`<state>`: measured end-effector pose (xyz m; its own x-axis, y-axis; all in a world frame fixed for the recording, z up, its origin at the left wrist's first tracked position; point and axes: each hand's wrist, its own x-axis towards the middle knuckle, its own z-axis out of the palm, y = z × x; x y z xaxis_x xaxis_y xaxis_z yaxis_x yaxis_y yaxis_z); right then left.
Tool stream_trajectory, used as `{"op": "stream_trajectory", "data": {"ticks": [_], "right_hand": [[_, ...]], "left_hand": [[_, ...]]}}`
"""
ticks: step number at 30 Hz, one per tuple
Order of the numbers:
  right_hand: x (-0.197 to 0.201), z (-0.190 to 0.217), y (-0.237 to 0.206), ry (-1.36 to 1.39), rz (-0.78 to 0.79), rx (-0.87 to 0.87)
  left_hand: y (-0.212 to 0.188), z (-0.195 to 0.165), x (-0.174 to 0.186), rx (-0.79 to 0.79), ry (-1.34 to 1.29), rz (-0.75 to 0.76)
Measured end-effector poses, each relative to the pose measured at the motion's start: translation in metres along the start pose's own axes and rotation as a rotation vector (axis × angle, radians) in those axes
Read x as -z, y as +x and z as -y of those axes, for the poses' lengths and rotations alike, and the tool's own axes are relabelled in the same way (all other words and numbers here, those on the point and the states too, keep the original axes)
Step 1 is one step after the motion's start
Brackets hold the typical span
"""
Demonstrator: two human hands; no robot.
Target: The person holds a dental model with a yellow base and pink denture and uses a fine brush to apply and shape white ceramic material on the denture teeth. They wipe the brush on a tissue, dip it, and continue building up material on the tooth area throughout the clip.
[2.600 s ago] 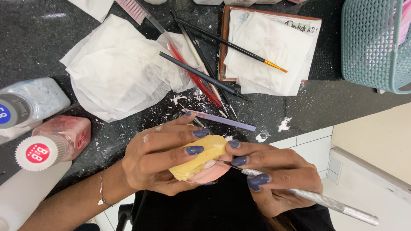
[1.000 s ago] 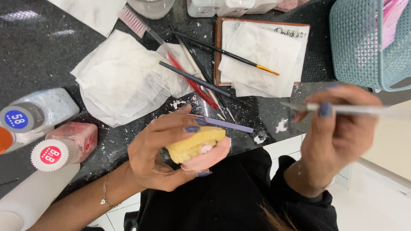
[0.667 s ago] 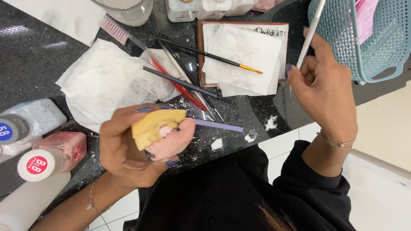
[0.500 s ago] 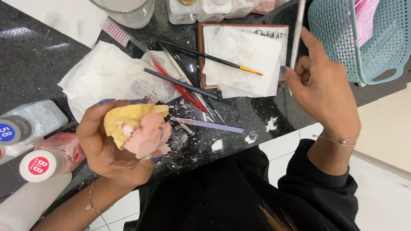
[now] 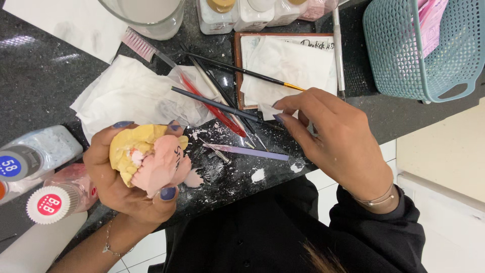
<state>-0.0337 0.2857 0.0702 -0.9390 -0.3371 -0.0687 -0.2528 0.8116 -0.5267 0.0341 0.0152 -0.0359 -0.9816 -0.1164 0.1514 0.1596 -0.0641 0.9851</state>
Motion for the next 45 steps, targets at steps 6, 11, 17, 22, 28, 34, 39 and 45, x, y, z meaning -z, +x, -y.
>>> {"op": "stream_trajectory", "data": {"ticks": [6,11,17,22,28,34,39,45], "right_hand": [[-0.032,0.001,0.002,-0.232,0.030,0.162],[-0.052,0.009,0.008,-0.391,0.123,0.138],[-0.015,0.004,-0.018,0.200,0.082,-0.247],[-0.040,-0.016,-0.038,0.883,-0.462,-0.035],[-0.076,-0.019,-0.020,1.019,-0.326,0.346],[-0.089,-0.012,-0.020,1.161,-0.407,0.316],[-0.097,-0.018,-0.026,1.075,-0.414,0.361],[-0.106,-0.028,-0.021,1.116,-0.422,0.458]], "left_hand": [[0.007,0.003,-0.001,-0.193,0.250,0.115],[0.015,-0.004,0.002,-0.337,0.211,0.330],[0.019,-0.002,-0.008,-0.415,0.218,0.309],[0.023,0.003,-0.013,-0.334,0.217,0.348],[0.027,0.001,-0.011,-0.358,0.263,0.397],[0.032,0.006,-0.011,-0.347,0.230,0.466],[0.034,0.009,-0.012,-0.328,0.204,0.479],[0.033,0.013,-0.012,-0.308,0.214,0.468]]}}
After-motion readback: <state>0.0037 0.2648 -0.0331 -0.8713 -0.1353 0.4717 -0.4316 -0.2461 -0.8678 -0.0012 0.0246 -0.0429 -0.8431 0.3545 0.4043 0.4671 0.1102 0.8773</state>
